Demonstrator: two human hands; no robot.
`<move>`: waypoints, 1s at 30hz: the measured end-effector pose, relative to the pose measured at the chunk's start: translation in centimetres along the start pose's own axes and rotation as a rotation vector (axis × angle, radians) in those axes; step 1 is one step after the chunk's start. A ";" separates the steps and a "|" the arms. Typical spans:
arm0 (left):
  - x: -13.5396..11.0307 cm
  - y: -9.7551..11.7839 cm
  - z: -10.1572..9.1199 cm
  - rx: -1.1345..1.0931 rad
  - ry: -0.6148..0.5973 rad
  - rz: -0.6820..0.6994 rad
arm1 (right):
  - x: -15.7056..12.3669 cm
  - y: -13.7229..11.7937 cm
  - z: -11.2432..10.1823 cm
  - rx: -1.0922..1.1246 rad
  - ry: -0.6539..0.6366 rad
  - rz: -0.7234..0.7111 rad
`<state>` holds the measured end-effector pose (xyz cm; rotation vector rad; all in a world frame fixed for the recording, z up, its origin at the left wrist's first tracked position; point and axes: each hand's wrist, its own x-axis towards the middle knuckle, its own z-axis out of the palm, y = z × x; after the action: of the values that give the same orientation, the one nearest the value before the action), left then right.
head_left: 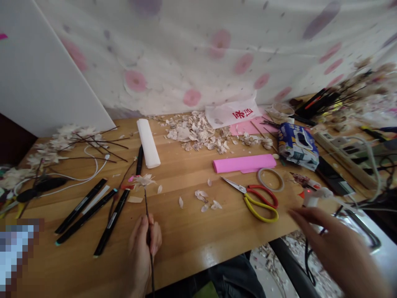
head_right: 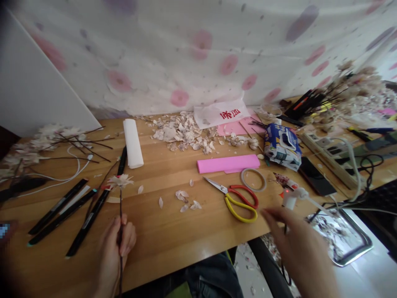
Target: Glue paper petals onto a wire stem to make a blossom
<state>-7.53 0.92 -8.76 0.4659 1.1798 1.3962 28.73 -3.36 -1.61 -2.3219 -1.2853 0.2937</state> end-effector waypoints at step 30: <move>-0.1 -0.3 -0.3 0.051 -0.043 0.054 | 1.0 -14.0 14.1 0.171 -0.404 -0.601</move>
<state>-7.61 0.67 -9.07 0.5649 1.1778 1.3980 13.26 8.02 -6.91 -1.6797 -1.9876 0.6529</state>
